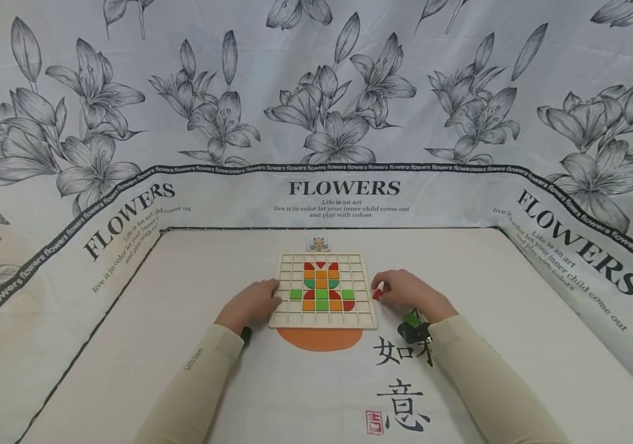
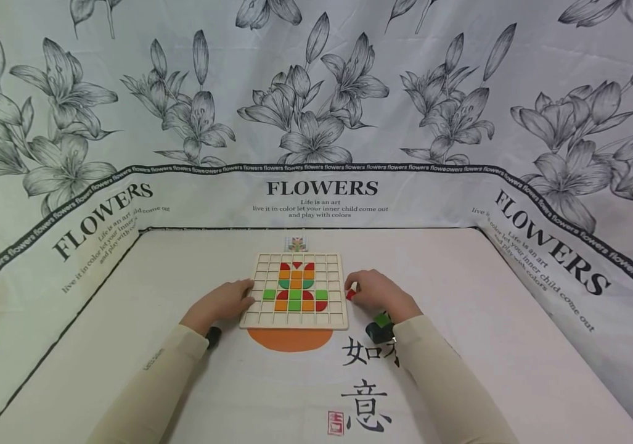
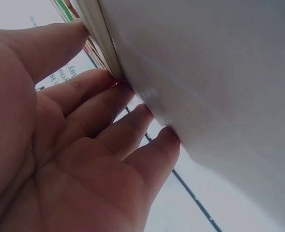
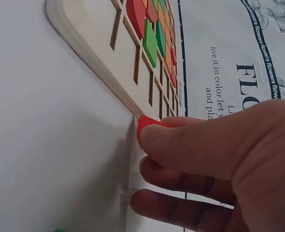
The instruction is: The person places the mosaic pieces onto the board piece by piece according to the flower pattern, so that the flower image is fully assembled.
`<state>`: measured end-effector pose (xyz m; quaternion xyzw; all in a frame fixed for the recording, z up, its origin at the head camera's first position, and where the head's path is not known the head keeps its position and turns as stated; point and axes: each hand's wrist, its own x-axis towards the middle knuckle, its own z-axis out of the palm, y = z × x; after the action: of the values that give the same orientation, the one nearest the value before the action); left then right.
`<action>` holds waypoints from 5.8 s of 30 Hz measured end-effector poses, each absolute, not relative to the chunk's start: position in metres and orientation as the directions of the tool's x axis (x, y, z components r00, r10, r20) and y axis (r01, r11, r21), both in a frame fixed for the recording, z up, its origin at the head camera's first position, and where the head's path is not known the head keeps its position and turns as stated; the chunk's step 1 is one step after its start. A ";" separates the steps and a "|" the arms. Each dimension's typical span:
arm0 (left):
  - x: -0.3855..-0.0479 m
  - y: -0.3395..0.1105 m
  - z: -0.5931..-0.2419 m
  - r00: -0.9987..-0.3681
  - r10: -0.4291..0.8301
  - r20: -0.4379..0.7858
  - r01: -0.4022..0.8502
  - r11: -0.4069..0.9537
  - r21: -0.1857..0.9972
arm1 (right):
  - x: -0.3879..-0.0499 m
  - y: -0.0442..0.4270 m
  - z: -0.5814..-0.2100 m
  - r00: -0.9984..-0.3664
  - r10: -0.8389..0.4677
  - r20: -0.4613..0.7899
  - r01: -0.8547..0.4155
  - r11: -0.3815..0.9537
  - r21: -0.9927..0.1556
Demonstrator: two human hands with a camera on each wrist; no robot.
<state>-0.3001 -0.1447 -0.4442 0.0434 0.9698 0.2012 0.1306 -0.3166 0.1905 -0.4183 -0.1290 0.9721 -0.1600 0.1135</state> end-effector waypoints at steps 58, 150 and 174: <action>-0.301 -0.148 -0.441 -0.956 0.191 -0.221 0.092 0.916 0.391 | -0.329 0.051 -0.412 -0.773 -0.629 -0.081 -0.478 0.661 -0.578; -0.302 -0.148 -0.442 -0.957 0.142 -0.253 0.020 0.902 0.432 | -0.331 0.046 -0.425 -0.951 -0.305 -0.045 -0.245 0.835 -0.493; -0.301 -0.147 -0.444 -0.959 0.149 -0.241 0.033 0.903 0.428 | -0.332 0.059 -0.415 -0.911 -0.407 -0.066 -0.346 0.841 -0.415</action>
<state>-0.3014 -0.1472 -0.4436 0.0471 0.9660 0.2151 0.1354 -0.3316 0.0587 -0.4154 -0.1968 0.9565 -0.2015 0.0760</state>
